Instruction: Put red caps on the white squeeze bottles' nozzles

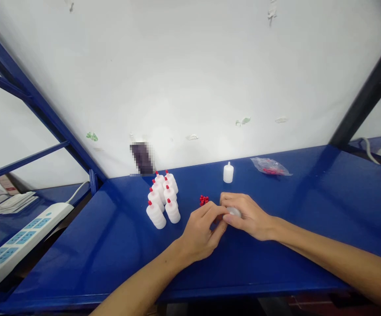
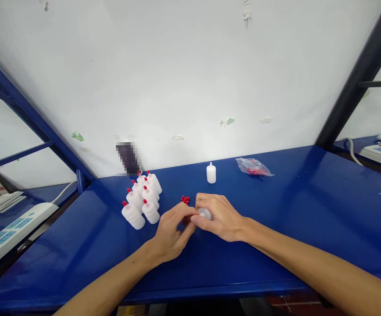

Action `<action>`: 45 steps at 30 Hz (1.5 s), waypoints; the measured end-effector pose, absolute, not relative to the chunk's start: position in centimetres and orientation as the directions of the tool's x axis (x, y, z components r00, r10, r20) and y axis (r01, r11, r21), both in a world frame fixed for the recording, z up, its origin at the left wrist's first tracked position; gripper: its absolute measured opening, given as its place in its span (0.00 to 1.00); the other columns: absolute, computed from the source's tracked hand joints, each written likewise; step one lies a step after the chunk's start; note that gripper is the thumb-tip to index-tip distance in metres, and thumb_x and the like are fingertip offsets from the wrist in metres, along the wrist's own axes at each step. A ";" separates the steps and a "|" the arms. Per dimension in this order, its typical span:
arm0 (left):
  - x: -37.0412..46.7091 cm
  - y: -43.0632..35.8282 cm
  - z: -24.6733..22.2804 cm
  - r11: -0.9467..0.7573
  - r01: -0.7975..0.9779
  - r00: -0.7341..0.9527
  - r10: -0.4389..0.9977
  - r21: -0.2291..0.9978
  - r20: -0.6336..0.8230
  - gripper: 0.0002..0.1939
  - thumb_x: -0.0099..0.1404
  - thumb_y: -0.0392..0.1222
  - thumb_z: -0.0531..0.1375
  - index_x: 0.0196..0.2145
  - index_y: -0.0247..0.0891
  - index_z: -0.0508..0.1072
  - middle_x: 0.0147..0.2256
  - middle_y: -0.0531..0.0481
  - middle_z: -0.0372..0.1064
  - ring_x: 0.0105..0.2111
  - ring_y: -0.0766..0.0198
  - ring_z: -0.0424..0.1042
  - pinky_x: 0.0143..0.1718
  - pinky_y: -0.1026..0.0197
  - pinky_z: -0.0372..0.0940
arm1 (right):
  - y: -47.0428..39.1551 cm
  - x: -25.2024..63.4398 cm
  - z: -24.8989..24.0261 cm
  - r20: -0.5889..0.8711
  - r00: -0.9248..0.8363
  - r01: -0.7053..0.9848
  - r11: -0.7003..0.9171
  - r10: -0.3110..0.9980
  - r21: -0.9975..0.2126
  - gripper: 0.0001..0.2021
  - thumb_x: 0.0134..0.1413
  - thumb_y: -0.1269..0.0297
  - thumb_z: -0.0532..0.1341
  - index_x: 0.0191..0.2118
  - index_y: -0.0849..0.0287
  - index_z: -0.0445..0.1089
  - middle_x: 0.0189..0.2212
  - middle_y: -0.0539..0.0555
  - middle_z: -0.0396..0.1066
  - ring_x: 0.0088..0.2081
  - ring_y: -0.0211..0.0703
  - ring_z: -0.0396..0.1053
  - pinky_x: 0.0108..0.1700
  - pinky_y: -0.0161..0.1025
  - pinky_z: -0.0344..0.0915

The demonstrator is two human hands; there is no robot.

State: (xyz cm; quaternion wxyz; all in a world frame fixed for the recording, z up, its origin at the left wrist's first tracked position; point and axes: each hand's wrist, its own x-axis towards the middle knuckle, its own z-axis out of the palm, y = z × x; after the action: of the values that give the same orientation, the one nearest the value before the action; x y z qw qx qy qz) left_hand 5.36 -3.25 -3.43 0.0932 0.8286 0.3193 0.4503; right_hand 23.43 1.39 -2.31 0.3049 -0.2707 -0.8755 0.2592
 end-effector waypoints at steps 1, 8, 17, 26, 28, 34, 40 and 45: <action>4.9 -3.4 -3.0 -0.800 0.463 0.404 0.574 0.383 0.712 0.04 0.69 0.35 0.55 0.40 0.38 0.69 0.30 0.50 0.68 0.28 0.65 0.67 0.30 0.62 0.64 | 1.4 23.5 -2.2 0.415 -0.676 0.280 0.734 0.609 -0.619 0.30 0.62 0.38 0.45 0.25 0.59 0.62 0.27 0.52 0.64 0.27 0.39 0.60 0.31 0.37 0.54; -2.9 -5.0 2.8 -0.610 0.791 0.341 0.513 0.054 0.788 0.03 0.66 0.33 0.59 0.38 0.37 0.69 0.35 0.47 0.66 0.35 0.61 0.68 0.37 0.59 0.64 | 2.5 23.8 -2.8 0.397 -0.551 0.391 0.648 0.734 -0.654 0.26 0.66 0.45 0.47 0.23 0.60 0.62 0.20 0.48 0.60 0.23 0.36 0.56 0.29 0.36 0.52; -6.4 -3.7 3.5 -0.388 0.911 0.387 0.695 -0.137 0.606 0.09 0.70 0.43 0.55 0.39 0.37 0.73 0.41 0.43 0.64 0.39 0.55 0.65 0.41 0.52 0.62 | 2.9 23.5 -3.3 0.407 -0.375 0.292 0.522 0.833 -0.802 0.20 0.45 0.52 0.68 0.22 0.58 0.59 0.17 0.44 0.54 0.21 0.33 0.50 0.24 0.33 0.48; -5.7 -4.0 4.2 -0.416 0.900 0.383 0.617 -0.129 0.688 0.09 0.69 0.40 0.57 0.42 0.38 0.76 0.40 0.44 0.69 0.39 0.56 0.69 0.40 0.54 0.58 | 3.9 24.5 -3.9 0.506 -0.277 0.007 0.528 0.817 -0.849 0.17 0.58 0.51 0.51 0.27 0.58 0.62 0.20 0.48 0.60 0.22 0.39 0.57 0.27 0.37 0.54; -4.1 -4.8 4.1 -0.482 0.871 0.381 0.550 -0.090 0.743 0.06 0.68 0.37 0.57 0.37 0.38 0.75 0.35 0.47 0.72 0.34 0.60 0.70 0.39 0.54 0.55 | 4.3 24.3 -4.0 0.435 -0.279 0.057 0.467 0.856 -0.882 0.16 0.61 0.55 0.49 0.27 0.58 0.62 0.20 0.49 0.61 0.23 0.39 0.59 0.28 0.38 0.55; 2.8 -5.0 0.7 -0.638 0.769 0.533 0.675 0.041 0.510 0.09 0.69 0.38 0.54 0.34 0.38 0.73 0.22 0.55 0.69 0.21 0.67 0.65 0.36 0.55 0.54 | 4.8 23.9 -4.1 0.356 -0.366 0.260 0.462 0.860 -0.848 0.14 0.65 0.56 0.50 0.34 0.57 0.65 0.27 0.49 0.66 0.30 0.41 0.64 0.35 0.37 0.58; 5.9 -1.1 -2.3 -0.543 0.833 0.551 0.797 -0.108 0.246 0.11 0.70 0.41 0.54 0.44 0.36 0.73 0.38 0.44 0.73 0.34 0.56 0.72 0.37 0.55 0.63 | 4.9 24.1 -4.2 0.311 -0.405 0.232 0.426 0.860 -0.874 0.14 0.64 0.55 0.51 0.36 0.58 0.67 0.26 0.49 0.65 0.28 0.40 0.63 0.34 0.36 0.59; 6.2 0.0 -3.4 -0.559 0.827 0.555 0.796 -0.057 0.243 0.11 0.72 0.39 0.53 0.43 0.38 0.75 0.38 0.45 0.70 0.37 0.56 0.71 0.39 0.54 0.66 | 5.1 24.6 -4.4 0.274 -0.450 0.126 0.364 0.850 -0.923 0.12 0.59 0.59 0.50 0.33 0.59 0.67 0.21 0.48 0.61 0.23 0.38 0.60 0.26 0.35 0.58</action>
State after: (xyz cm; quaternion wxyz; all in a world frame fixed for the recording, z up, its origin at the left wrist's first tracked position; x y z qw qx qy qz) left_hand 6.16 -0.04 -3.36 -0.0823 0.8778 0.4622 0.0949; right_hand 24.56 5.07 -4.37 0.4009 -0.3379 -0.7219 0.4517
